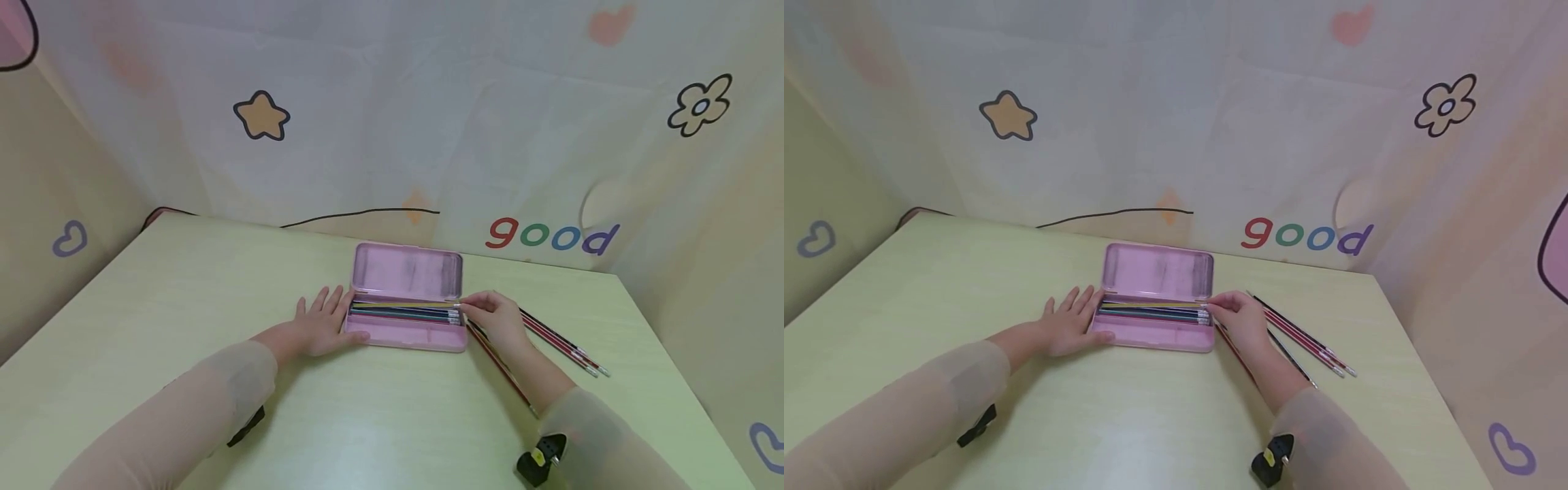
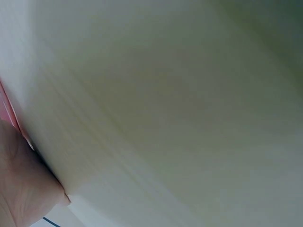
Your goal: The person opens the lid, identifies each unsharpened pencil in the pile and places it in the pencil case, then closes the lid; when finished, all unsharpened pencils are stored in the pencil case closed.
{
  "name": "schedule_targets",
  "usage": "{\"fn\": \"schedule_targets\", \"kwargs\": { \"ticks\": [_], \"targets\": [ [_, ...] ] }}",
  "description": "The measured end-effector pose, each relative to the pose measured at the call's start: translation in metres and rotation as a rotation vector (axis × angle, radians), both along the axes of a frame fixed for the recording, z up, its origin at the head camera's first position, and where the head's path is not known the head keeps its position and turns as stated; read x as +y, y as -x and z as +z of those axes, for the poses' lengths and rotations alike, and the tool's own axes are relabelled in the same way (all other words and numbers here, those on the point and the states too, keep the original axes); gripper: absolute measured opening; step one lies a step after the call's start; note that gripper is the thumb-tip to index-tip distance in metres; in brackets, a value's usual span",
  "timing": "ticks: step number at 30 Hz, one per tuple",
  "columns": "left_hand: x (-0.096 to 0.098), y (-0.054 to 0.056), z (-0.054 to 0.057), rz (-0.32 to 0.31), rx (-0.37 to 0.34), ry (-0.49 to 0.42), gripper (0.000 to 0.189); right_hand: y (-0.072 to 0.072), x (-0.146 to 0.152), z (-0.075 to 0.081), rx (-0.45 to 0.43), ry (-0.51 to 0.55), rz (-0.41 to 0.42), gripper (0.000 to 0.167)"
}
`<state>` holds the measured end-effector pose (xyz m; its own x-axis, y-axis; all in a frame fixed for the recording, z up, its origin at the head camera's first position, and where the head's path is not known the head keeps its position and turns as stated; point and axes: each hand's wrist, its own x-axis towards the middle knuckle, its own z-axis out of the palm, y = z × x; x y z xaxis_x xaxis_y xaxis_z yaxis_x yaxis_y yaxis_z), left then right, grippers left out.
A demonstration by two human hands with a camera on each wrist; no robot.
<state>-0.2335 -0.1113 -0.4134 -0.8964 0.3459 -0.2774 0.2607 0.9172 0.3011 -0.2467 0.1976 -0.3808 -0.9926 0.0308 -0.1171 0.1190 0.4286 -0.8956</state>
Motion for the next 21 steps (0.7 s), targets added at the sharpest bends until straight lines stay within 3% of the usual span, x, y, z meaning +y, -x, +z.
{"fn": "schedule_targets", "kwargs": {
  "ticks": [11, 21],
  "targets": [
    [-0.002, 0.004, -0.011, 0.006, 0.003, 0.019, 0.103, 0.002, -0.003, -0.008, 0.055, -0.106, 0.027, 0.016],
    [0.0, -0.003, 0.003, 0.001, 0.009, 0.007, 0.097, 0.009, -0.005, -0.012, 0.096, -0.109, 0.048, 0.014]
  ]
}}
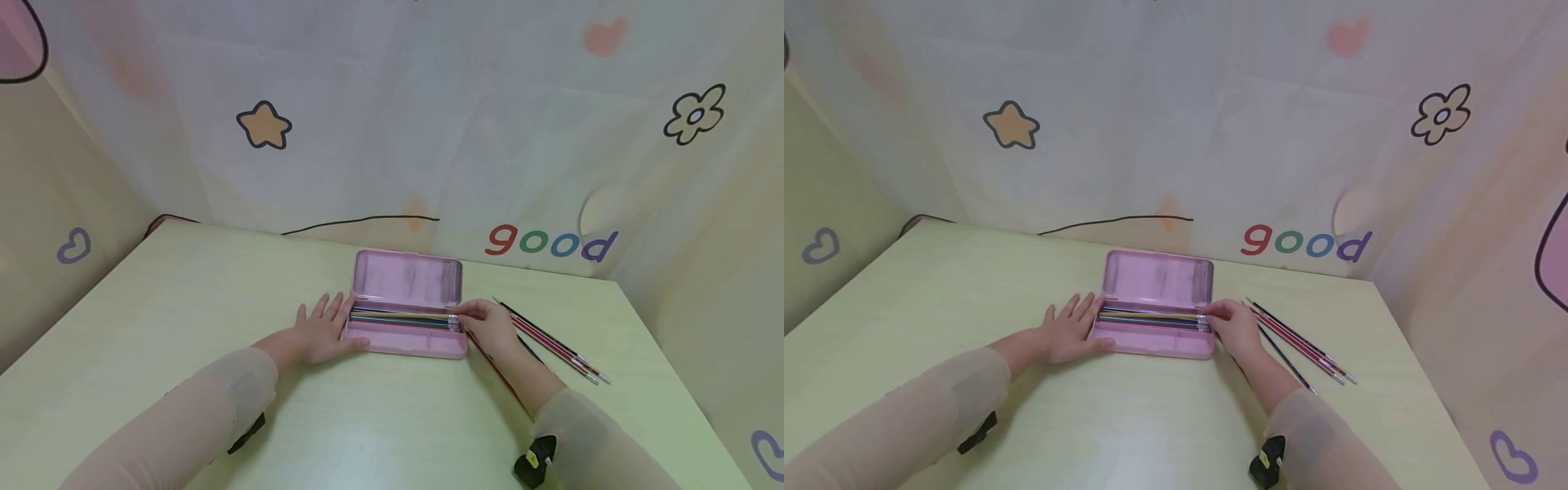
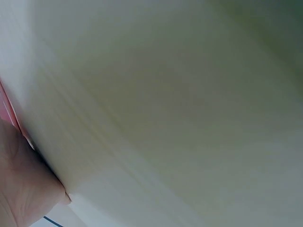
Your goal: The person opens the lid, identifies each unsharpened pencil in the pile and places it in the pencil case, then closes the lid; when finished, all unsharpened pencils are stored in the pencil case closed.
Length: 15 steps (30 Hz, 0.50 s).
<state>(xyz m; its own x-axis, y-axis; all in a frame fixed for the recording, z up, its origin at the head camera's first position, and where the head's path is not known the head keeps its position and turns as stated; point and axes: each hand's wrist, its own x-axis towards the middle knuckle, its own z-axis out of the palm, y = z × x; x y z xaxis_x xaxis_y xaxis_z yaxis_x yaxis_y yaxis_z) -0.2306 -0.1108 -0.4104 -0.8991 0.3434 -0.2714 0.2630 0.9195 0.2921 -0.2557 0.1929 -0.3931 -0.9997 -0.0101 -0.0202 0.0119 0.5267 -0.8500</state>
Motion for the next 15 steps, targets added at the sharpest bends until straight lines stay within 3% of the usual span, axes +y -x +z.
{"fn": "schedule_targets", "kwargs": {
  "ticks": [7, 12, 15],
  "targets": [
    [0.0, 0.002, -0.002, 0.0, 0.001, 0.0, 0.099, -0.002, 0.002, 0.003, -0.013, -0.011, 0.024, 0.016],
    [-0.002, 0.006, -0.011, 0.01, 0.001, -0.004, 0.103, -0.01, 0.007, 0.008, -0.041, -0.007, 0.058, 0.02],
    [-0.003, 0.009, -0.016, 0.009, 0.014, -0.008, 0.106, -0.017, 0.014, 0.011, -0.062, 0.051, 0.074, 0.025]
  ]
}}
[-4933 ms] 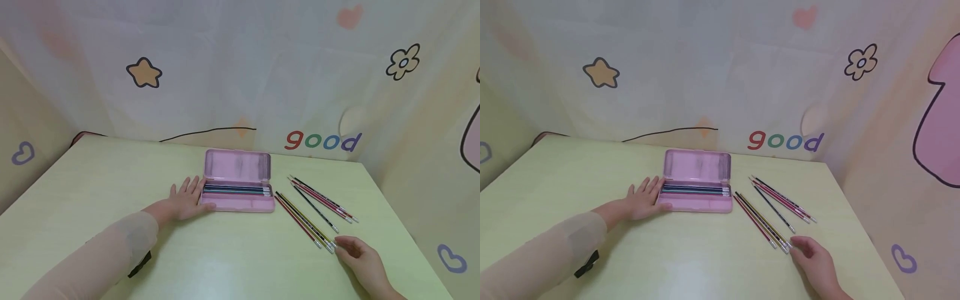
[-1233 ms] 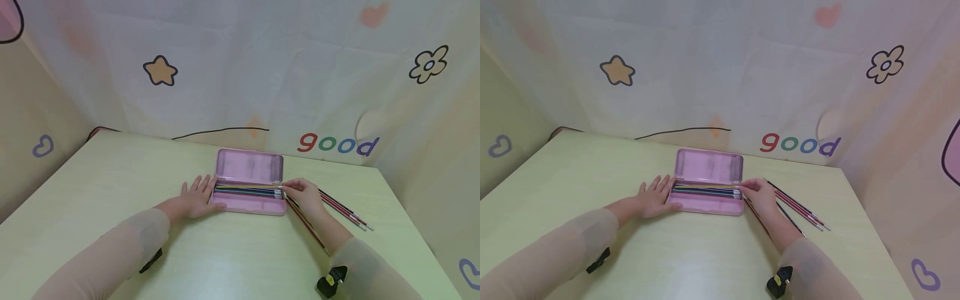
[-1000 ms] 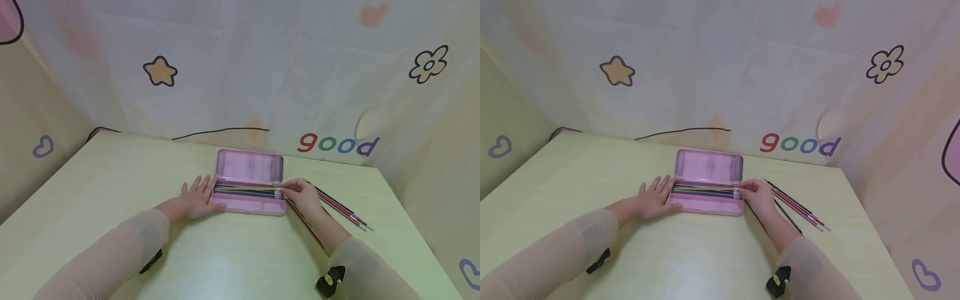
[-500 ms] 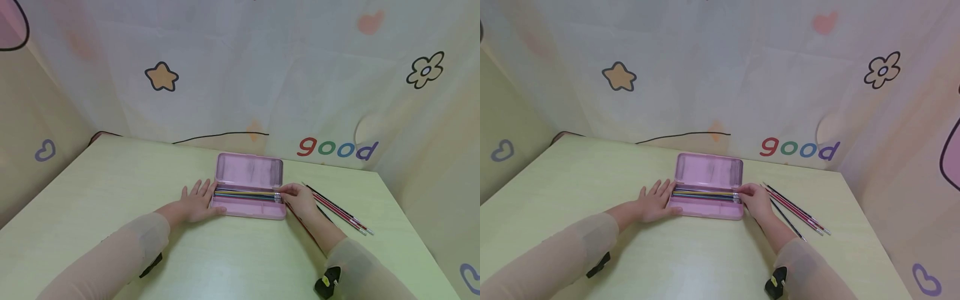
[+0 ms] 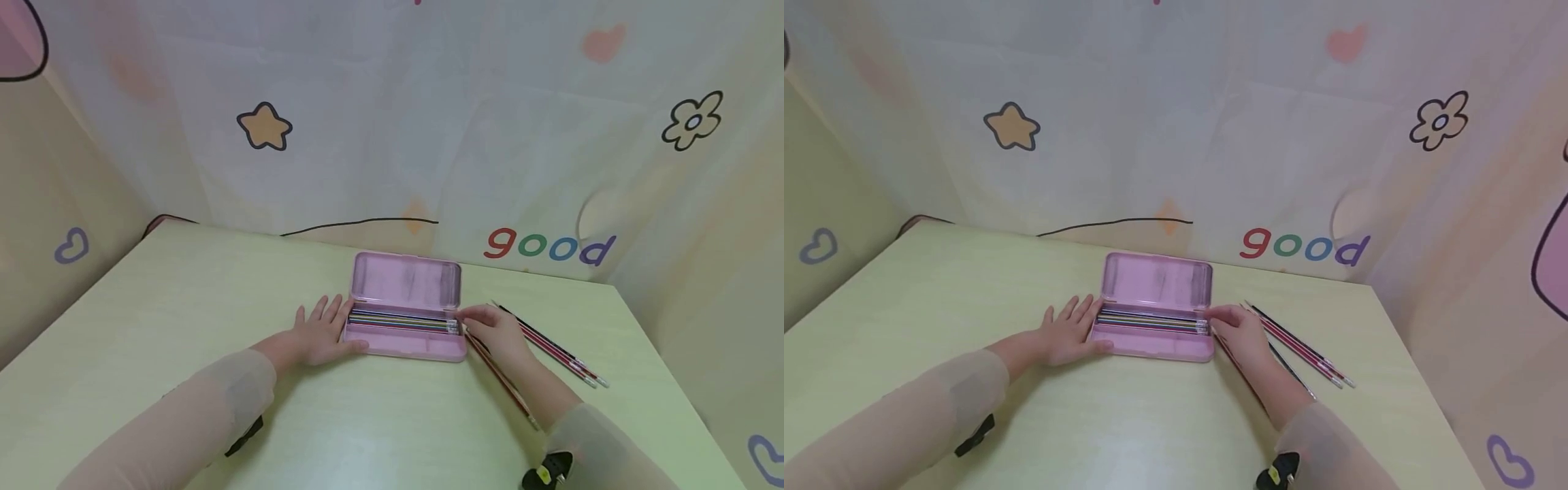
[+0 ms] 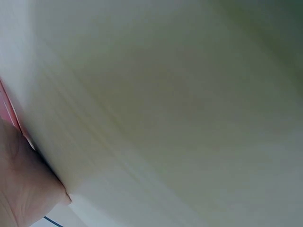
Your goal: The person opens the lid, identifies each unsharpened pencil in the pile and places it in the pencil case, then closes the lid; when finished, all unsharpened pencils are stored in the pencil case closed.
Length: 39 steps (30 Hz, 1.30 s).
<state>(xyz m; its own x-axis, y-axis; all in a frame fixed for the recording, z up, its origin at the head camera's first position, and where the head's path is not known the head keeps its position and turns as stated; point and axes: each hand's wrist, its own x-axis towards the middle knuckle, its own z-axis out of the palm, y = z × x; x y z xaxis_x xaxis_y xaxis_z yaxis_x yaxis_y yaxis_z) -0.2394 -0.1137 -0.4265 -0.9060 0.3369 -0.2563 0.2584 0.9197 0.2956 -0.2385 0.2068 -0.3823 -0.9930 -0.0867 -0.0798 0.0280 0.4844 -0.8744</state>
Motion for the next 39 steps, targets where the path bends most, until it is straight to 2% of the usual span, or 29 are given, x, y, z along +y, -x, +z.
{"fn": "schedule_targets", "kwargs": {
  "ticks": [6, 11, 16, 22, 30, 35, 39],
  "targets": [
    [-0.002, 0.002, -0.004, 0.002, 0.028, 0.009, 0.108, -0.016, 0.022, 0.004, -0.1, 0.169, -0.01, 0.041],
    [-0.001, 0.002, -0.003, -0.005, 0.026, 0.0, 0.107, -0.032, 0.049, 0.006, -0.083, 0.201, -0.008, 0.05],
    [0.001, 0.002, -0.003, -0.007, 0.019, -0.01, 0.105, -0.05, 0.076, 0.007, -0.045, 0.217, -0.013, 0.05],
    [0.001, 0.0, -0.001, 0.0, 0.007, -0.008, 0.104, -0.076, 0.098, 0.001, -0.067, 0.28, -0.043, 0.043],
    [0.0, 0.0, -0.003, -0.004, 0.017, -0.014, 0.105, -0.102, 0.119, -0.011, -0.13, 0.288, -0.099, 0.038],
    [0.002, 0.001, -0.004, -0.005, 0.012, -0.015, 0.106, -0.113, 0.127, -0.015, -0.187, 0.207, -0.128, 0.046],
    [0.002, 0.001, -0.002, 0.0, 0.014, -0.015, 0.104, -0.117, 0.128, -0.018, -0.144, 0.112, -0.135, 0.047]
  ]
}}
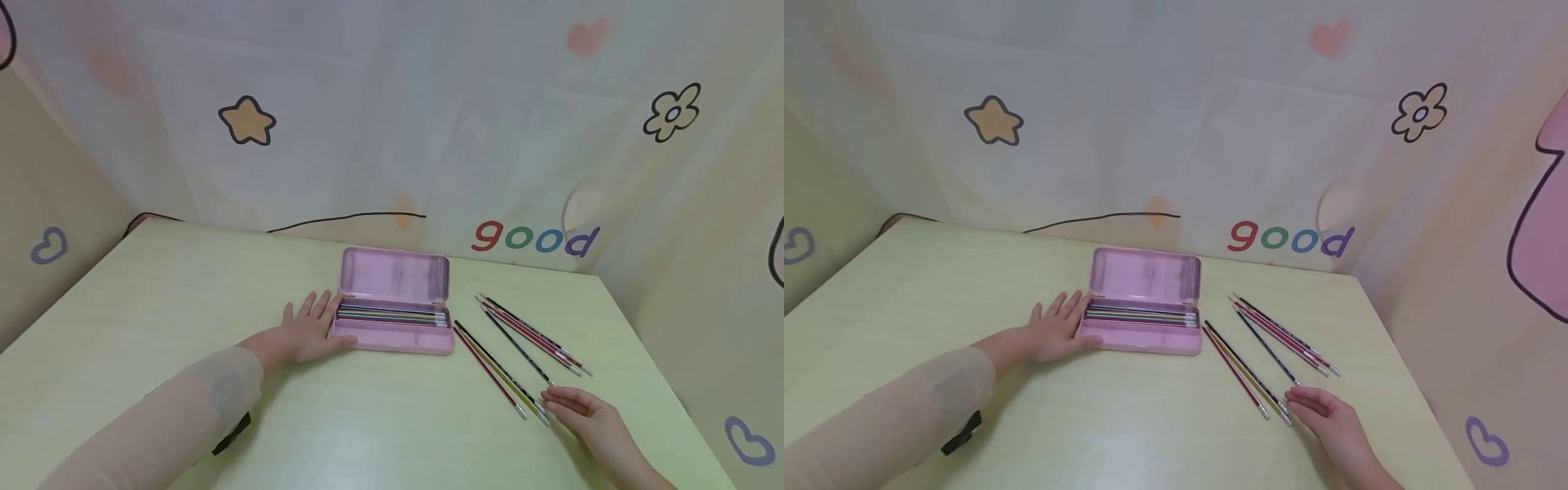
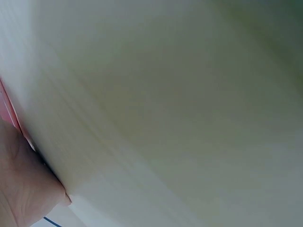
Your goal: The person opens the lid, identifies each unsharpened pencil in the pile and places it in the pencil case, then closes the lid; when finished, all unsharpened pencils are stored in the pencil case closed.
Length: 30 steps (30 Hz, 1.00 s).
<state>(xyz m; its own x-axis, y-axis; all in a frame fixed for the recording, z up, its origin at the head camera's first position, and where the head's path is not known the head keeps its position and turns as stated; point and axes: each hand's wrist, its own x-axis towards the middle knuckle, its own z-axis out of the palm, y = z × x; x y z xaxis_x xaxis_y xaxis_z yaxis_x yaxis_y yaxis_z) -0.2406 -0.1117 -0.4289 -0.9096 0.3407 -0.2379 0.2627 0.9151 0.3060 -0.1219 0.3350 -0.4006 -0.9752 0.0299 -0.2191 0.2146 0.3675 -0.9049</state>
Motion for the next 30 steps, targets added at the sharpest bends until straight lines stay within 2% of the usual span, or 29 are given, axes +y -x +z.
{"fn": "schedule_targets", "kwargs": {
  "ticks": [5, 10, 18, 24, 26, 30],
  "targets": [
    [-0.004, 0.0, 0.004, 0.007, 0.022, -0.01, 0.104, 0.001, -0.004, -0.004, 0.087, -0.048, 0.022, 0.044],
    [-0.006, 0.0, 0.005, 0.007, 0.012, -0.016, 0.104, 0.002, -0.007, -0.006, 0.07, -0.029, -0.001, 0.043],
    [-0.003, -0.001, 0.003, -0.003, 0.015, -0.019, 0.105, 0.0, -0.008, -0.009, 0.05, -0.061, -0.035, 0.044],
    [-0.002, -0.001, 0.005, -0.005, 0.011, -0.019, 0.103, -0.002, -0.011, -0.012, 0.099, -0.139, -0.033, 0.04],
    [-0.002, -0.003, 0.007, -0.008, 0.016, -0.027, 0.103, -0.002, -0.011, -0.011, 0.103, -0.16, -0.035, 0.039],
    [0.0, -0.003, 0.005, -0.015, 0.01, -0.034, 0.102, -0.002, -0.012, -0.007, 0.098, -0.208, -0.02, 0.037]
  ]
}}
